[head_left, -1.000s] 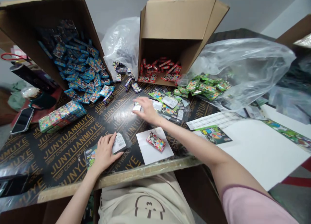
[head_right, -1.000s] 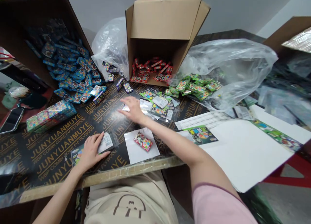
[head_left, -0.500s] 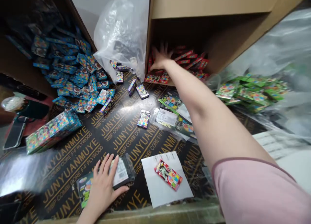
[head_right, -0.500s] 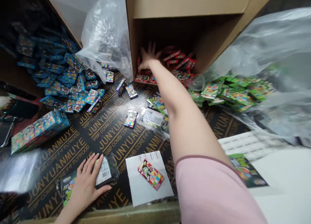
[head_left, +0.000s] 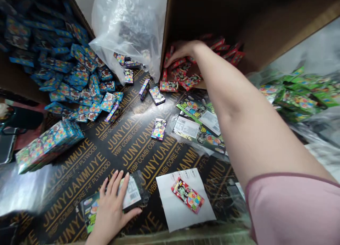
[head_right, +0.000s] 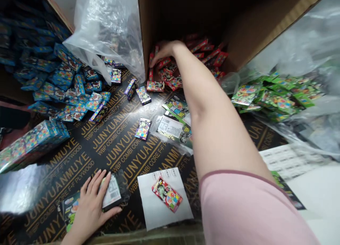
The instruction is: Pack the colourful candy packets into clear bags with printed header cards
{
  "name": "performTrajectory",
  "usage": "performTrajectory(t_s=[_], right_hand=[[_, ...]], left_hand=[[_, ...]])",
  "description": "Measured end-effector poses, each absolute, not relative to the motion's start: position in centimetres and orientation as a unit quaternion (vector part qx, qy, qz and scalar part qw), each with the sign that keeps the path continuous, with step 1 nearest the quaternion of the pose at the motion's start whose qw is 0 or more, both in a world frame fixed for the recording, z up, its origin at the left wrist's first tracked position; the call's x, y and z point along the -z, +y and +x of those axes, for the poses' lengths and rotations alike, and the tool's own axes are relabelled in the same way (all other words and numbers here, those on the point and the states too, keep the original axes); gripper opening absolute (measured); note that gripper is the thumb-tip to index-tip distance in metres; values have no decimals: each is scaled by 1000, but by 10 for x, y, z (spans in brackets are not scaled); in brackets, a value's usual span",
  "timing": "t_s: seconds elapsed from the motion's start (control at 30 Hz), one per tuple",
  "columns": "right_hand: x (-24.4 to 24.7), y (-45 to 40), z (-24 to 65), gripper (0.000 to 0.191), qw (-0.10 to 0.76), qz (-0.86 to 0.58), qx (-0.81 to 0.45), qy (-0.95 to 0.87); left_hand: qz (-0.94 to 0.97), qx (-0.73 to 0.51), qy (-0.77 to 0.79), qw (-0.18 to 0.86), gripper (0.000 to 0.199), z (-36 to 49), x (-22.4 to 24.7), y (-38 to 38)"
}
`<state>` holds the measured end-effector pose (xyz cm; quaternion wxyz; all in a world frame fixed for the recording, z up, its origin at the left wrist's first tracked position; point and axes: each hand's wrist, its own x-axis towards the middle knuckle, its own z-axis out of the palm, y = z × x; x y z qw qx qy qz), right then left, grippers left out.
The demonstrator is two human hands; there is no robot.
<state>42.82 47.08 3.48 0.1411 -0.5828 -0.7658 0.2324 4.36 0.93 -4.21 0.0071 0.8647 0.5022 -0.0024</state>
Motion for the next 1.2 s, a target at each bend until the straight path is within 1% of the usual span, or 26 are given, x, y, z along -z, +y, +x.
performTrajectory(t_s=[0.1, 0.17, 0.3, 0.43, 0.5, 0.63, 0.7, 0.77, 0.8, 0.87, 0.93, 0.97, 1.03, 1.13, 1.2], right_hand=[[-26, 444, 421, 71, 136, -600, -260, -745], [-18, 422, 414, 70, 147, -589, -294, -738], [-9, 367, 395, 79, 149, -503, -362, -771], [-14, 296, 374, 90, 148, -407, -413, -801], [-23, 258, 365, 91, 174, -369, -427, -807], [-41, 189, 347, 94, 266, -346, -360, -824], [-46, 156, 336, 94, 295, -328, -358, -823], [-47, 122, 323, 91, 316, -310, -363, -820], [-46, 106, 315, 89, 320, -309, -351, -823], [-44, 73, 299, 81, 311, -324, -292, -844], [-42, 46, 285, 74, 278, -336, -224, -872], [-41, 34, 280, 73, 260, -337, -205, -881], [-39, 17, 274, 74, 243, -332, -209, -887], [-35, 3, 275, 81, 268, -324, -283, -862], [-31, -3, 278, 84, 296, -314, -331, -839]], left_hand=[[861, 0, 509, 12, 96, 44, 42, 9], [860, -3, 510, 15, 95, 44, 42, 9], [857, -15, 515, 23, 92, 45, 42, 8], [848, -32, 528, 36, 93, 46, 42, 6], [844, -40, 533, 46, 92, 45, 44, 5], [834, -72, 542, 79, 89, 44, 42, 4], [814, -119, 557, 112, 85, 49, 34, 2], [769, -207, 577, 181, 74, 61, 18, -3], [731, -264, 583, 234, 66, 69, 8, -6], [629, -376, 563, 383, 57, 86, -10, -12], [513, -446, 510, 527, 56, 101, -24, -18], [472, -467, 486, 569, 57, 107, -28, -20], [406, -483, 455, 628, 52, 111, -32, -27], [324, -461, 433, 703, 41, 104, -35, -38], [292, -434, 417, 743, 42, 96, -36, -44]])
